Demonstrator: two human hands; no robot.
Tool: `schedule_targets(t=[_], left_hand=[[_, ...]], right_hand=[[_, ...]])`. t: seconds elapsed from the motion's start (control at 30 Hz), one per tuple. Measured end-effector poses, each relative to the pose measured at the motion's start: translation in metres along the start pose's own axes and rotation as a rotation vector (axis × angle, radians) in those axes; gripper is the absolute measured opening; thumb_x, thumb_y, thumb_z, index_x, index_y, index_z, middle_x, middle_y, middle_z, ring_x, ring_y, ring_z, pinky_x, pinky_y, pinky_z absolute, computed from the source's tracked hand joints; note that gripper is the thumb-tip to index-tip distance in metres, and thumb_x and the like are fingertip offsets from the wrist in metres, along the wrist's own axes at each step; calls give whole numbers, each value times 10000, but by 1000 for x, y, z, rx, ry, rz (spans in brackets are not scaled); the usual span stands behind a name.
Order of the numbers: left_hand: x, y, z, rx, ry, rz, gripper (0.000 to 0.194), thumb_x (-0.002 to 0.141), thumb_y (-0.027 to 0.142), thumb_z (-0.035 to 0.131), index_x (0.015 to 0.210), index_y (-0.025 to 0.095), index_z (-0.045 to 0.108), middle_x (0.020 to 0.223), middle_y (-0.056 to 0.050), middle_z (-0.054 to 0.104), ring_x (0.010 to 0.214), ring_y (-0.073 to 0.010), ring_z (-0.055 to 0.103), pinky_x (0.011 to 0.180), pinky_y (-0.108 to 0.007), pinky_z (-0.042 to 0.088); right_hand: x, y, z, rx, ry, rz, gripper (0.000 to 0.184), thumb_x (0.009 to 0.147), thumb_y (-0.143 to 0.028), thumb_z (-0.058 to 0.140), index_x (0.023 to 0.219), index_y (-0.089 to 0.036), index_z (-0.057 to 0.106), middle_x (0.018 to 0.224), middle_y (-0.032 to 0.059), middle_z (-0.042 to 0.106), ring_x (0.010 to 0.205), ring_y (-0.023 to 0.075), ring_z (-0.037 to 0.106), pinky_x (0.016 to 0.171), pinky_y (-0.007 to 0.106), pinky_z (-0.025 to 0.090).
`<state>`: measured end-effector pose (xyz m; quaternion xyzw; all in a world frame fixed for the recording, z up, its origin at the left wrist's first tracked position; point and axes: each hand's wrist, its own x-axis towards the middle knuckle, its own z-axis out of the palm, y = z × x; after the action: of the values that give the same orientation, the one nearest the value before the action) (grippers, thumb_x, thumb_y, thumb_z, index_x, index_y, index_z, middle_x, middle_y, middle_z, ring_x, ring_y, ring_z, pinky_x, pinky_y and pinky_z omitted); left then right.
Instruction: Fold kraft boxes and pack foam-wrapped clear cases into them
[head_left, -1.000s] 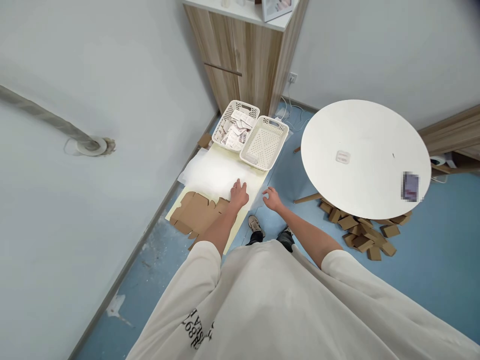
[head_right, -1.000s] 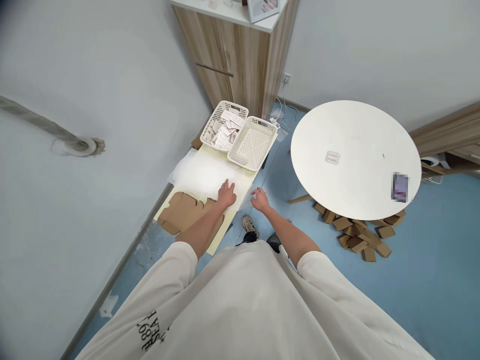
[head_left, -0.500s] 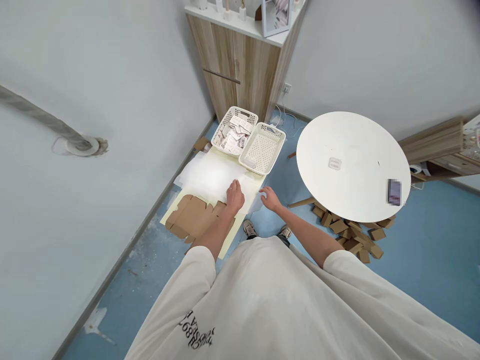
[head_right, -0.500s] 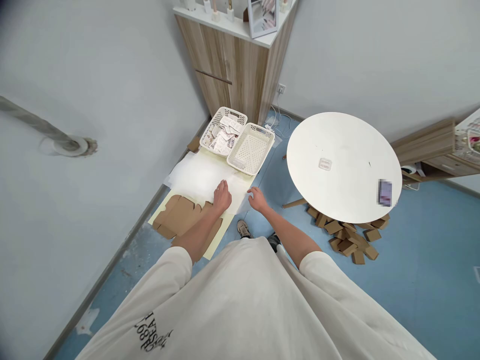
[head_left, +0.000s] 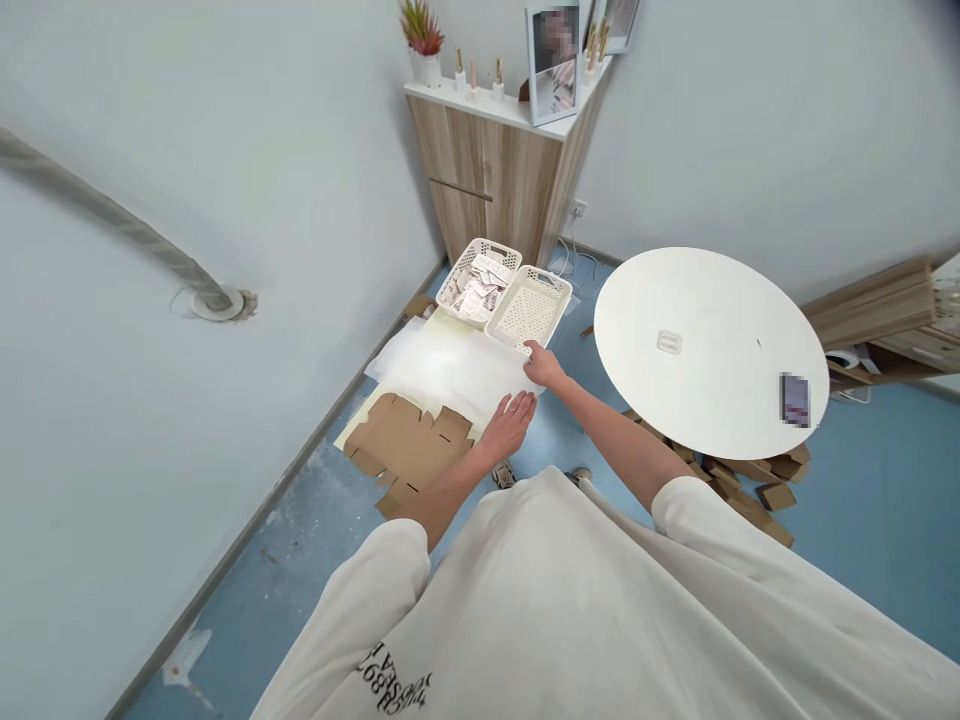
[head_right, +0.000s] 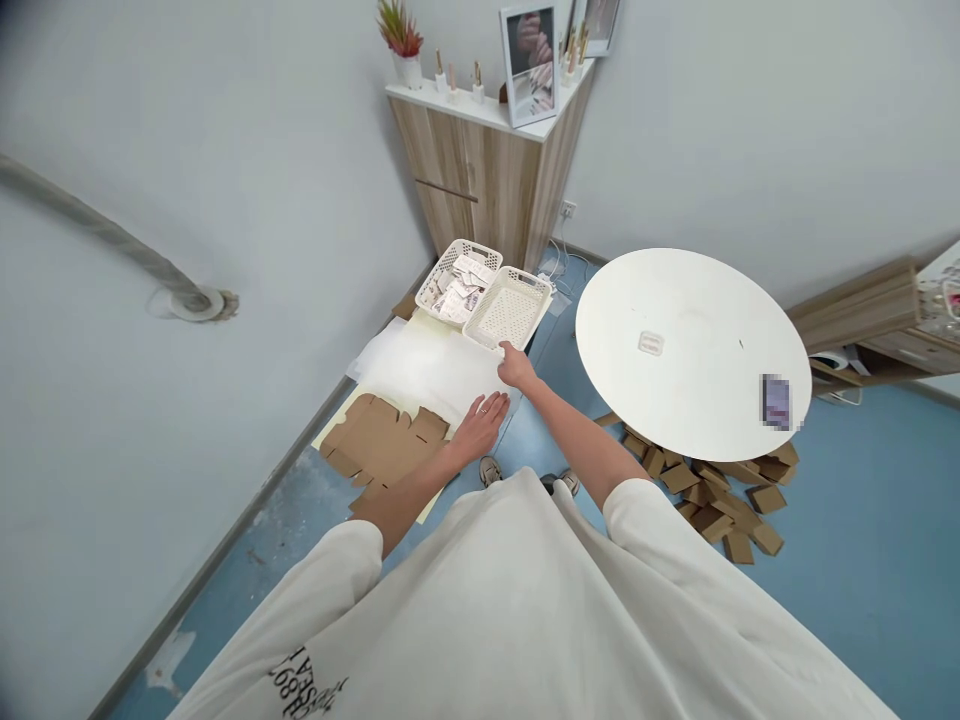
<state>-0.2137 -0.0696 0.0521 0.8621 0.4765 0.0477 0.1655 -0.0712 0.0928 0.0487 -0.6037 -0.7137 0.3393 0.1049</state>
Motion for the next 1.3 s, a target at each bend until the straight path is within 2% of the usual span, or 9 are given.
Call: schedule_targets(t=[0.2, 0.37, 0.5, 0.67, 0.83, 0.93, 1.03, 1.13, 1.3], left_hand=[[50, 38, 5, 10, 24, 76, 682, 996, 226, 372, 1635, 187, 137, 1673, -135, 261, 1556, -281, 213, 1269, -515, 161], [113, 79, 27, 22, 125, 174, 573, 1016, 275, 376, 1568, 157, 275, 1615, -164, 372, 1513, -281, 325, 1233, -501, 263], [166, 122, 52, -39, 125, 230, 536, 1005, 203, 338, 1536, 143, 291, 1506, -171, 512, 1436, -240, 453, 1200, -454, 323], [230, 191, 80, -104, 61, 262, 587, 1005, 298, 397, 1547, 137, 243, 1486, -186, 526, 1404, -277, 489, 1181, -476, 344], [291, 253, 109, -207, -27, 270, 540, 1003, 190, 329, 1536, 138, 253, 1415, -173, 593, 1253, -242, 622, 1168, -463, 356], [324, 285, 131, -246, -110, 242, 585, 1030, 302, 360, 1571, 143, 207, 1461, -173, 561, 1288, -248, 597, 1163, -457, 365], [350, 313, 156, -217, -254, 246, 576, 1046, 464, 339, 1543, 174, 333, 1559, -151, 464, 1442, -261, 438, 1179, -449, 345], [368, 334, 179, -157, -402, 191, 563, 1061, 504, 237, 1483, 199, 453, 1622, -128, 378, 1513, -275, 319, 1201, -471, 304], [381, 351, 201, -39, -548, 139, 583, 1043, 487, 292, 1525, 176, 395, 1676, -158, 240, 1549, -328, 218, 1220, -522, 242]], right_hand=[[-42, 67, -55, 102, 132, 50, 337, 820, -174, 480, 1152, -227, 474, 947, 48, 643, 806, 217, 583, 800, 341, 468], [-84, 141, -99, 205, 227, 68, 239, 754, -177, 473, 966, -264, 403, 862, -12, 579, 683, 175, 478, 684, 294, 407], [-108, 208, -125, 322, 296, 164, 191, 787, -199, 461, 938, -278, 375, 881, -15, 612, 655, 170, 474, 661, 280, 396], [-130, 296, -165, 441, 397, 337, 156, 828, -211, 459, 938, -282, 375, 917, 1, 645, 677, 180, 517, 674, 290, 416], [-155, 386, -205, 512, 518, 504, 170, 814, -187, 462, 947, -271, 398, 904, 14, 588, 735, 190, 538, 692, 299, 421], [-172, 437, -217, 561, 562, 608, 187, 804, -191, 460, 961, -268, 394, 935, 20, 571, 776, 194, 537, 694, 294, 430], [-189, 480, -220, 606, 559, 695, 197, 800, -199, 460, 966, -266, 380, 960, 29, 583, 802, 199, 539, 697, 295, 442], [-204, 510, -220, 588, 524, 762, 191, 806, -195, 469, 965, -261, 386, 969, 45, 596, 825, 211, 552, 715, 310, 450], [-227, 533, -226, 335, 409, 726, 178, 865, -199, 435, 1038, -241, 450, 1063, 97, 604, 904, 253, 567, 774, 368, 467]])
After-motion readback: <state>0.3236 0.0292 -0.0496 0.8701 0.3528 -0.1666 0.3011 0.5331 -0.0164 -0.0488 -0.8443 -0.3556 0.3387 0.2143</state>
